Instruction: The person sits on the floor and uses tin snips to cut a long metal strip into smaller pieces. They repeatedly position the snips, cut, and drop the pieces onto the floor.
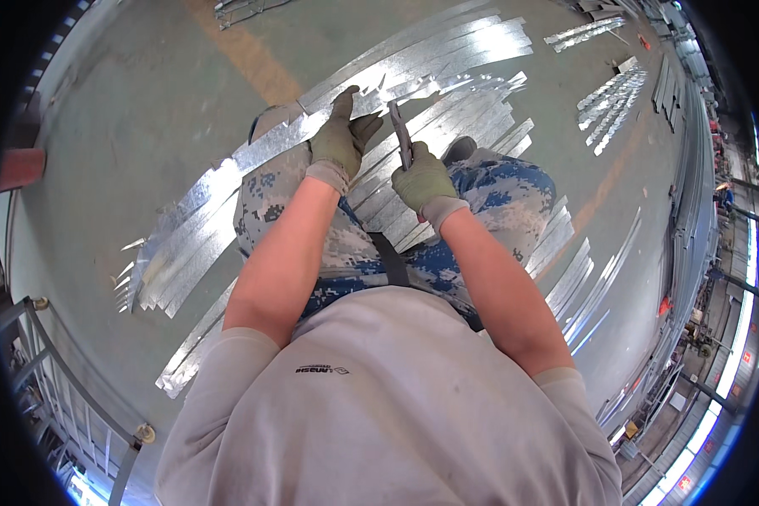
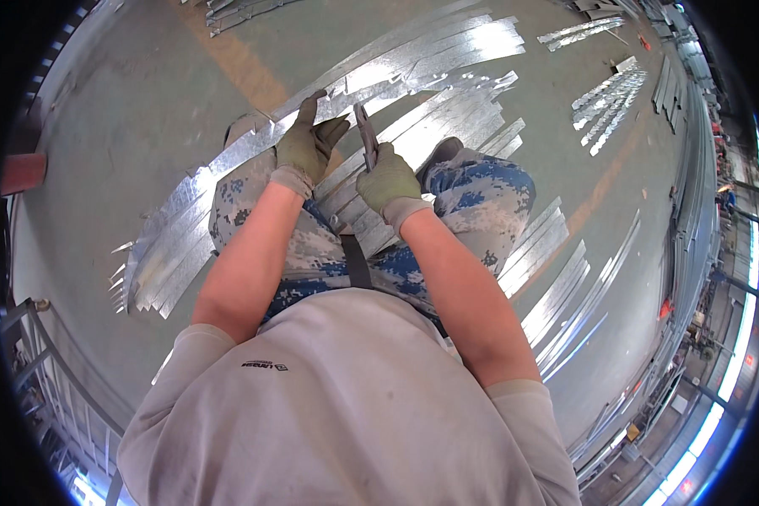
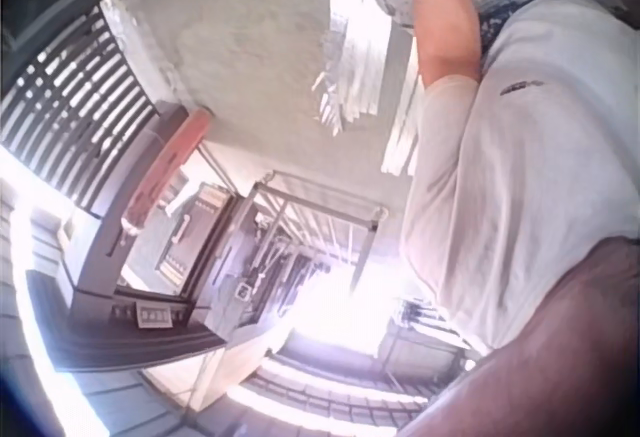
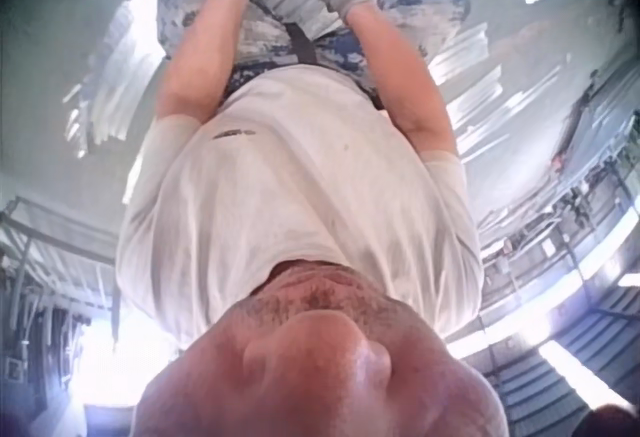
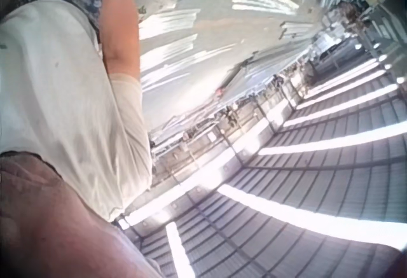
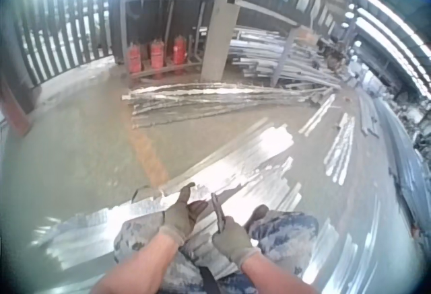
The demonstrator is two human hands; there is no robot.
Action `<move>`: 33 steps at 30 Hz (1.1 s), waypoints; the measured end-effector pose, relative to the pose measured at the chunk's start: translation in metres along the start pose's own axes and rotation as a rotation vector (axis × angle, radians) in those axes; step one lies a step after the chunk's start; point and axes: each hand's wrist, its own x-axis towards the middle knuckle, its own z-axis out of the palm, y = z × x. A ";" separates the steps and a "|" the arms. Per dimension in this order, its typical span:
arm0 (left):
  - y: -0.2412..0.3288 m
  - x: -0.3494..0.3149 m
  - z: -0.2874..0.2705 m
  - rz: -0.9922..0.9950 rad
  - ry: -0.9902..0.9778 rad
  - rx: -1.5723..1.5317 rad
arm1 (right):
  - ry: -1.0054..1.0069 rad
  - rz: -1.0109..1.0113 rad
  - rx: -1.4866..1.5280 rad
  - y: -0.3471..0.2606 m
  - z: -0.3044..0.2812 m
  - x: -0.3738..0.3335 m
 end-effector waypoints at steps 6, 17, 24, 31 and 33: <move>-0.001 -0.010 0.009 -0.074 -0.013 0.086 | 0.010 0.007 -0.028 0.003 0.007 0.005; -0.012 -0.001 0.005 -0.020 -0.038 0.120 | 0.085 0.065 -0.159 -0.010 0.016 -0.001; -0.014 0.013 0.004 0.018 -0.022 0.149 | 0.079 0.023 -0.155 -0.014 0.004 0.005; -0.012 -0.001 0.008 0.021 -0.041 0.165 | 0.004 0.097 -0.079 0.001 -0.002 0.005; -0.011 -0.001 0.008 0.047 -0.065 0.157 | -0.038 0.044 -0.030 0.001 -0.006 0.005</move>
